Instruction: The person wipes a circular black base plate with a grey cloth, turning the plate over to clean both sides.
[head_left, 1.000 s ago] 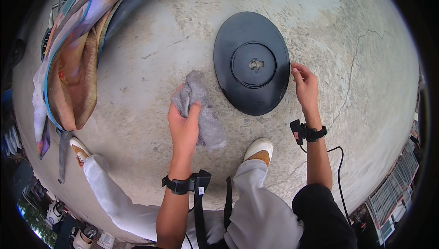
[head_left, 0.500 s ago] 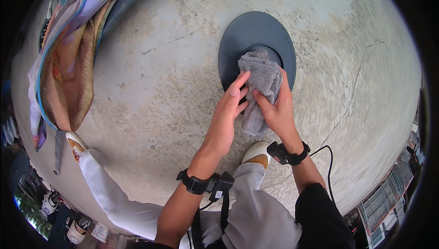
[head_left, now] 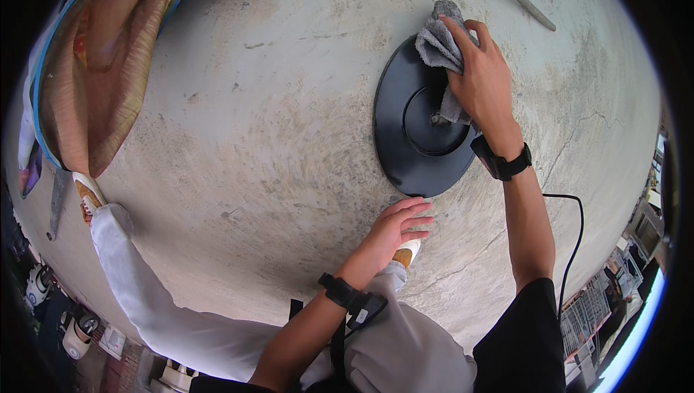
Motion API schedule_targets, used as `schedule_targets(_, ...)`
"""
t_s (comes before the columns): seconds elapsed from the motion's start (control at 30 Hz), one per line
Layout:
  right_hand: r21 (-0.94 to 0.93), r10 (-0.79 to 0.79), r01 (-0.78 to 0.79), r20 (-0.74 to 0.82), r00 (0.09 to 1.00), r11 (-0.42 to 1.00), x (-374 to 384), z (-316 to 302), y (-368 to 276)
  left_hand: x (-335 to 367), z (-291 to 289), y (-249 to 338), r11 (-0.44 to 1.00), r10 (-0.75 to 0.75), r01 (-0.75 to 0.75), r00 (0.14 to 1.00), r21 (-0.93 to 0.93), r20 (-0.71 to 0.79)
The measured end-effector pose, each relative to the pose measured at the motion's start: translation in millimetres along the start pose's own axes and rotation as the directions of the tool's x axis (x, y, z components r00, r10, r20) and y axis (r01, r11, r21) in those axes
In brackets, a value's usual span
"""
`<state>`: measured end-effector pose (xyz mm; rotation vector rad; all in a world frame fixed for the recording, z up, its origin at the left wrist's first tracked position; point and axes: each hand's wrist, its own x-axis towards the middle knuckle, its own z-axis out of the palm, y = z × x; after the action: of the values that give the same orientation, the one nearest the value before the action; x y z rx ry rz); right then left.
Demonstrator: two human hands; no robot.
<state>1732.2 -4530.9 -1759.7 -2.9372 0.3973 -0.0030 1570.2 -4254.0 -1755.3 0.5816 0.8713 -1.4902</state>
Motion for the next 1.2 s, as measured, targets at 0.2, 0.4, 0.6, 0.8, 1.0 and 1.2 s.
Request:
schedule_targets(0.2,0.013,-0.190,0.190,0.070,0.979,0.982,-3,5,-59,1,-30,16,0.997,0.082,-0.082,0.996,0.010,0.047)
schedule_targets(0.4,0.130,-0.434,0.415,0.323,0.841,0.901,-65,10,-109,-19,-53,13,0.950,-0.058,0.009,0.987,0.311,0.149)
schedule_targets(0.6,0.294,-0.409,0.303,0.436,0.802,0.906,-176,-32,-87,-109,-5,94,0.262,-0.026,-0.205,0.975,0.943,0.219)
schedule_targets(0.8,0.356,-0.263,0.059,0.557,0.788,0.932,-307,-76,15,-98,66,122,0.311,0.285,-0.289,0.937,0.905,0.201)
schedule_targets(1.0,0.388,0.232,-0.533,0.601,0.765,0.752,-392,-124,72,18,111,94,-0.825,0.167,-0.246,0.753,0.509,0.636)
schedule_targets(1.2,0.710,0.505,-0.641,0.455,0.733,0.290,-411,-111,88,65,103,103,-0.955,-0.242,-0.294,0.700,-0.037,0.671)
